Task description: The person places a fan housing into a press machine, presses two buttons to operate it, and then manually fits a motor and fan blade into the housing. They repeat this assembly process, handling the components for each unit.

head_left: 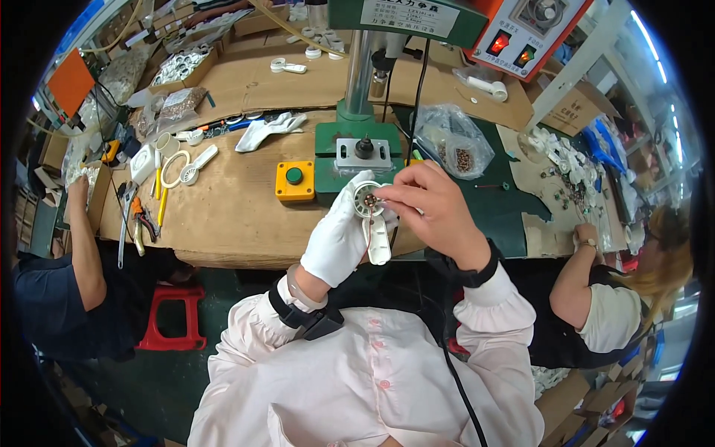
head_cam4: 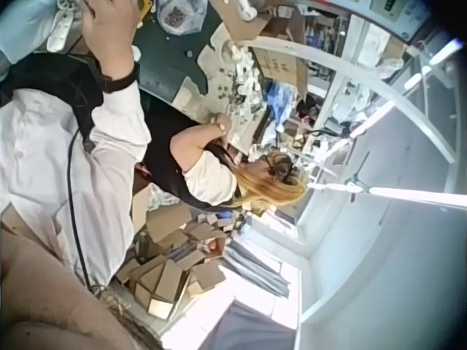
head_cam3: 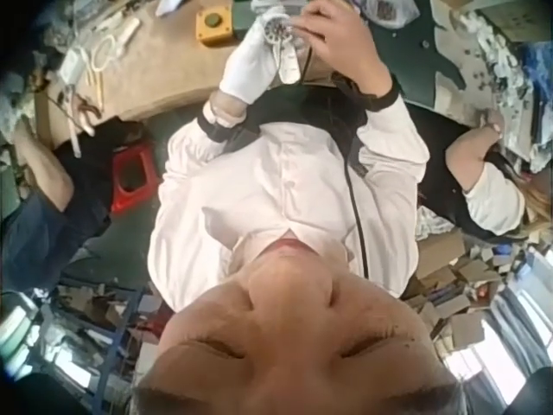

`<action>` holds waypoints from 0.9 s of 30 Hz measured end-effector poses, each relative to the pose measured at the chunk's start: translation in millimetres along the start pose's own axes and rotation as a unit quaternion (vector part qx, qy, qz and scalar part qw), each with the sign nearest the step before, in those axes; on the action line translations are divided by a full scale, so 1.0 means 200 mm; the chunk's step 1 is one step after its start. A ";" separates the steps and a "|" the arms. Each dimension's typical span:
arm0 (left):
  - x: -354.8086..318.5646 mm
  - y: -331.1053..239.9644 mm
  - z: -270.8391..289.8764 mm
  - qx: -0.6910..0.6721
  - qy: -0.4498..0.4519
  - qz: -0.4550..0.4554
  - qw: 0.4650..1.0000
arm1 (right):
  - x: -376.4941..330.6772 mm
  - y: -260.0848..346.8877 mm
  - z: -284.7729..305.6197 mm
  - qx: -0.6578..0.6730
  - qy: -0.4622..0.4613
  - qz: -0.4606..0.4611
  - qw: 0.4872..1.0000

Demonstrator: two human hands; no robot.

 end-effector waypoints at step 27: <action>-0.01 0.06 0.03 0.025 -0.028 0.021 0.999 | 0.01 0.03 -0.12 -0.094 0.045 0.060 0.993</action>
Point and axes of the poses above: each hand's wrist, its own x-axis towards the middle knuckle, its own z-axis out of the back of the hand, y = z × x, the point moved 10 cm from there along x, towards the middle knuckle, and after that the axes turned 14 degrees about -z, right-handed, at the moved point
